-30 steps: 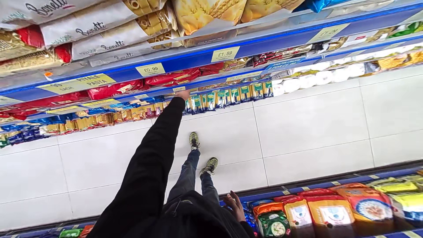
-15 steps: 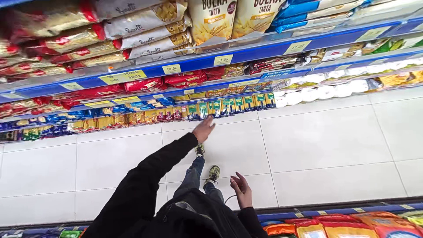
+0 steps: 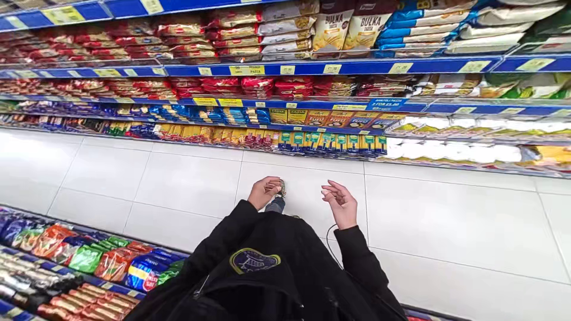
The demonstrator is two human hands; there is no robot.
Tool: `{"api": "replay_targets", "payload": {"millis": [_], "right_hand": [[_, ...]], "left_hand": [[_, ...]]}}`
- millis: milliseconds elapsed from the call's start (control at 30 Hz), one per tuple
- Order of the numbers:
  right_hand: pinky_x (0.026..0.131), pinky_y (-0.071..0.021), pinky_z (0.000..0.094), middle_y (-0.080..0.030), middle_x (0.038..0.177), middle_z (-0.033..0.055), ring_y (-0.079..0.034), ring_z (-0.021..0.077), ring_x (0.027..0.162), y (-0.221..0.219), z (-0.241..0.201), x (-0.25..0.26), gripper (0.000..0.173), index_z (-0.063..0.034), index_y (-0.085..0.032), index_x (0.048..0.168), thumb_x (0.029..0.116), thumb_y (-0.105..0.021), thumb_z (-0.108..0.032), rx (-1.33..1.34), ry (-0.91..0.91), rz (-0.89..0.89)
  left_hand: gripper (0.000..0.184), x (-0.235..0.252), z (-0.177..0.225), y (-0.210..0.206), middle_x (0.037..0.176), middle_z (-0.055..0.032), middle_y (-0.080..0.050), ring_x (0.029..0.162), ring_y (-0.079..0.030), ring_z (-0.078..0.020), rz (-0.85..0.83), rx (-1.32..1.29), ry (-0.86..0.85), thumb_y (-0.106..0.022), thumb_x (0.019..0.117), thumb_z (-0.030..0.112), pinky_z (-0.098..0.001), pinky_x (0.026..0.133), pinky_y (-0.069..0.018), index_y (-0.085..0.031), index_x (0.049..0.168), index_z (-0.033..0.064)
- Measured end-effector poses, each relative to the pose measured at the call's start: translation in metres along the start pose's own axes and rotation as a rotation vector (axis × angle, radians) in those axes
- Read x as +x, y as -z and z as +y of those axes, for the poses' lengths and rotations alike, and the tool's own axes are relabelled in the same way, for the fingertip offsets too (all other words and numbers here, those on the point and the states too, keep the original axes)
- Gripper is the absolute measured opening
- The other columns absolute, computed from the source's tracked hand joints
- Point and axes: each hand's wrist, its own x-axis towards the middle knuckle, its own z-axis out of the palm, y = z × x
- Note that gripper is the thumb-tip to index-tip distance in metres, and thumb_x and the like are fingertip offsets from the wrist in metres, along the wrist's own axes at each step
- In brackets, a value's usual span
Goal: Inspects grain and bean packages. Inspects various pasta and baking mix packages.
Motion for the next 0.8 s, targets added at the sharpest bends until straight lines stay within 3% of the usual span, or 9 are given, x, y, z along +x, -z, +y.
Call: {"api": "replay_targets", "payload": {"millis": [167, 300, 533, 667, 800], "right_hand": [[0.074, -0.0653, 0.0375, -0.075, 0.108, 0.0133, -0.075, 0.0228, 0.087, -0.009, -0.017, -0.035, 0.038, 0.0037, -0.061, 0.131, 0.0954, -0.063, -0.008, 0.064, -0.056, -0.120], [0.073, -0.0656, 0.0391, -0.075, 0.107, 0.0150, -0.076, 0.0248, 0.088, -0.026, -0.034, -0.043, 0.037, 0.0042, -0.062, 0.130, 0.0946, -0.065, -0.006, 0.084, -0.083, -0.210], [0.074, -0.0655, 0.0393, -0.075, 0.106, 0.0155, -0.075, 0.0256, 0.089, -0.071, -0.058, -0.050, 0.036, 0.0049, -0.062, 0.129, 0.0952, -0.065, -0.006, 0.112, -0.072, -0.281], [0.075, -0.0649, 0.0396, -0.075, 0.107, 0.0162, -0.075, 0.0263, 0.092, -0.111, -0.058, -0.046, 0.035, 0.0050, -0.062, 0.128, 0.0966, -0.063, -0.009, 0.136, -0.086, -0.279], [0.076, -0.0641, 0.0404, -0.074, 0.109, 0.0179, -0.074, 0.0276, 0.093, -0.161, -0.065, -0.045, 0.036, 0.0052, -0.062, 0.129, 0.0996, -0.057, -0.015, 0.181, -0.137, -0.251]], "left_hand": [[0.037, -0.059, -0.003, 0.019, 0.121, -0.0187, -0.070, 0.102, -0.073, -0.0243, 0.107, -0.143, -0.006, -0.062, 0.0978, 0.005, -0.0409, 0.090, -0.0610, -0.058, 0.133, -0.0060], [0.036, -0.077, 0.011, 0.026, 0.116, -0.0181, -0.072, 0.098, -0.073, -0.0247, 0.151, -0.217, -0.047, -0.060, 0.0976, 0.004, -0.0411, 0.086, -0.0621, -0.058, 0.132, -0.0059], [0.034, -0.097, 0.025, 0.042, 0.118, -0.0165, -0.071, 0.099, -0.072, -0.0206, 0.027, -0.147, -0.115, -0.062, 0.0991, 0.008, -0.0374, 0.089, -0.0603, -0.060, 0.131, -0.0039], [0.035, -0.105, 0.005, 0.079, 0.119, -0.0176, -0.070, 0.102, -0.072, -0.0210, -0.006, -0.100, -0.136, -0.064, 0.0986, 0.009, -0.0376, 0.092, -0.0598, -0.061, 0.131, -0.0034], [0.034, -0.118, -0.012, 0.134, 0.118, -0.0170, -0.071, 0.100, -0.072, -0.0208, 0.032, -0.134, -0.130, -0.062, 0.0991, 0.008, -0.0373, 0.089, -0.0606, -0.061, 0.130, -0.0046]]}}
